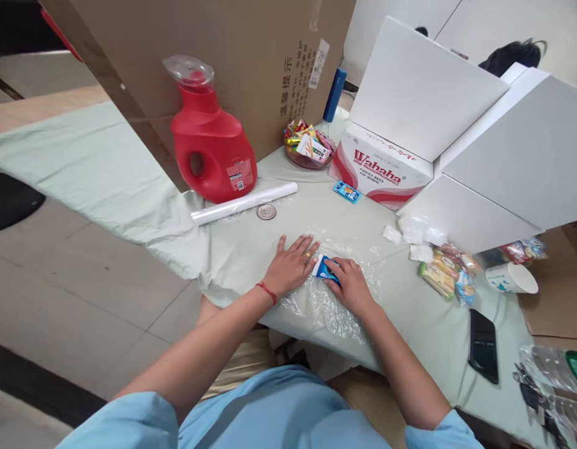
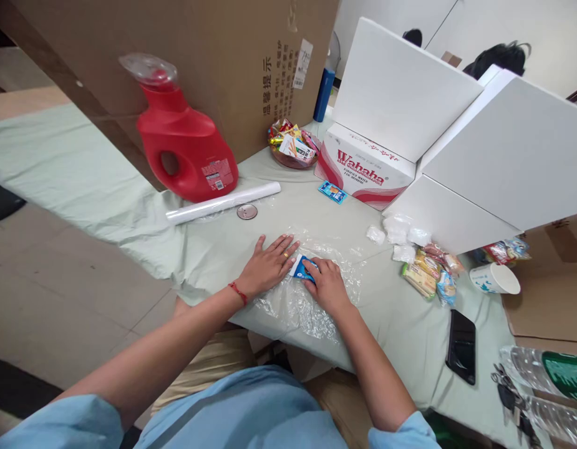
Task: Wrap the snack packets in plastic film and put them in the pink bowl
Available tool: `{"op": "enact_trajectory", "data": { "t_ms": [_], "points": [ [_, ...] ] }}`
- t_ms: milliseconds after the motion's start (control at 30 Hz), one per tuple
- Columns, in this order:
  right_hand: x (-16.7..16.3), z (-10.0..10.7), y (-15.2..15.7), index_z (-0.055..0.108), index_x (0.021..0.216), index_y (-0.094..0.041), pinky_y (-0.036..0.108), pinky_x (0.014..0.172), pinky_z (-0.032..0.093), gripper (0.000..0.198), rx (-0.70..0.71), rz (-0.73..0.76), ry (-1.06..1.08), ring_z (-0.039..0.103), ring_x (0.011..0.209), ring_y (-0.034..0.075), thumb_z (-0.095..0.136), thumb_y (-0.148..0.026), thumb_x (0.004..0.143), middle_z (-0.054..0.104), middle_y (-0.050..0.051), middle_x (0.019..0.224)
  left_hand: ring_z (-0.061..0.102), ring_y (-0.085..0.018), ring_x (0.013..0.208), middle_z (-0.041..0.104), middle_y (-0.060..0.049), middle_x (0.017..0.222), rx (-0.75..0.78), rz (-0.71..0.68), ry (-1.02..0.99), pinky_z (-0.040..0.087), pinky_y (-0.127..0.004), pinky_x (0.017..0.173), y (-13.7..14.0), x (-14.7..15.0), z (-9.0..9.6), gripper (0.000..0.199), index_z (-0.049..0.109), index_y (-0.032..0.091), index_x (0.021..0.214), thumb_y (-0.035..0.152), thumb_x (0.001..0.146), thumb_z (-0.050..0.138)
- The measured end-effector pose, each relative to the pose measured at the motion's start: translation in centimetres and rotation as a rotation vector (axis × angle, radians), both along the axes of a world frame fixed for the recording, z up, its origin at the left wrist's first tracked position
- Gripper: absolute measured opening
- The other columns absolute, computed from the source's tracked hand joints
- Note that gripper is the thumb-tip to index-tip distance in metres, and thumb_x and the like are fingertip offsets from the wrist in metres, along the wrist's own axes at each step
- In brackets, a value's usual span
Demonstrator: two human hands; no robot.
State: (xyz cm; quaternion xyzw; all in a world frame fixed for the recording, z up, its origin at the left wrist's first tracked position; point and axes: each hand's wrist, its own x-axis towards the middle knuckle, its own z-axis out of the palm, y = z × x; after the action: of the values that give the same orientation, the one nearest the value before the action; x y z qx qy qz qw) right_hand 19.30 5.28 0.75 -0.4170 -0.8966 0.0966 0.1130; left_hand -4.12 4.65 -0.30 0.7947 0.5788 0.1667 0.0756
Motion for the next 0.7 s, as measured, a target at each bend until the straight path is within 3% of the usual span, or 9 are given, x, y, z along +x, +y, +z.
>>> {"op": "enact_trajectory", "data": {
  "t_ms": [167, 300, 433, 533, 600, 700],
  "points": [
    [1.1, 0.5, -1.6, 0.041, 0.164, -0.026, 0.061, 0.118, 0.044, 0.068, 0.039, -0.021, 0.155, 0.05, 0.145, 0.037, 0.064, -0.044, 0.103, 0.047, 0.019, 0.163, 0.038, -0.026, 0.16, 0.033, -0.009, 0.175, -0.017, 0.029, -0.011, 0.021, -0.061, 0.131, 0.1, -0.6, 0.3, 0.057, 0.039, 0.03, 0.165, 0.042, 0.111, 0.026],
    [3.7, 2.0, -5.7, 0.046, 0.159, -0.033, 0.058, 0.111, 0.053, 0.055, 0.024, -0.077, 0.34, 0.058, 0.137, 0.034, 0.058, -0.036, 0.105, 0.06, 0.015, 0.148, 0.027, -0.029, 0.164, 0.028, -0.011, 0.177, 0.051, 0.02, -0.009, 0.019, -0.061, 0.132, -0.4, -1.9, 0.8, 0.057, 0.042, 0.025, 0.164, 0.032, 0.107, 0.037],
    [6.2, 1.8, -10.8, 0.046, 0.157, -0.041, 0.06, 0.105, 0.058, 0.062, -0.07, -0.08, 0.365, 0.062, 0.13, 0.036, 0.068, -0.039, 0.1, 0.062, 0.013, 0.143, 0.032, -0.024, 0.162, 0.044, -0.009, 0.17, 0.049, -0.215, -0.014, 0.012, -0.055, 0.136, -2.4, -4.4, 1.3, 0.058, 0.048, 0.025, 0.159, 0.019, 0.103, 0.036],
    [7.2, 0.7, -13.2, 0.045, 0.158, -0.04, 0.062, 0.103, 0.059, 0.069, -0.084, -0.1, 0.351, 0.063, 0.129, 0.038, 0.074, -0.039, 0.096, 0.061, 0.014, 0.145, 0.042, -0.022, 0.157, 0.052, -0.008, 0.165, -0.095, -0.416, -0.057, 0.019, -0.048, 0.136, -4.2, -6.8, 1.2, 0.061, 0.04, 0.027, 0.164, 0.031, 0.104, 0.045],
    [7.4, 0.0, -13.7, 0.052, 0.152, -0.039, 0.06, 0.1, 0.061, 0.057, -0.065, -0.128, 0.358, 0.065, 0.126, 0.036, 0.071, -0.032, 0.099, 0.063, 0.013, 0.142, 0.042, -0.024, 0.158, 0.048, -0.01, 0.167, -0.171, -0.477, -0.075, 0.021, -0.048, 0.136, -5.0, -8.2, 1.0, 0.069, 0.036, 0.026, 0.166, 0.041, 0.101, 0.054],
    [7.2, -0.5, -13.1, 0.066, 0.133, -0.036, 0.053, 0.093, 0.064, 0.035, -0.046, -0.136, 0.376, 0.069, 0.116, 0.03, 0.059, -0.019, 0.103, 0.068, 0.011, 0.133, 0.039, -0.026, 0.159, 0.043, -0.01, 0.17, -0.223, -0.507, -0.089, 0.02, -0.05, 0.135, -5.2, -9.5, 0.8, 0.063, 0.049, 0.027, 0.157, 0.039, 0.096, 0.061]
  ]
}}
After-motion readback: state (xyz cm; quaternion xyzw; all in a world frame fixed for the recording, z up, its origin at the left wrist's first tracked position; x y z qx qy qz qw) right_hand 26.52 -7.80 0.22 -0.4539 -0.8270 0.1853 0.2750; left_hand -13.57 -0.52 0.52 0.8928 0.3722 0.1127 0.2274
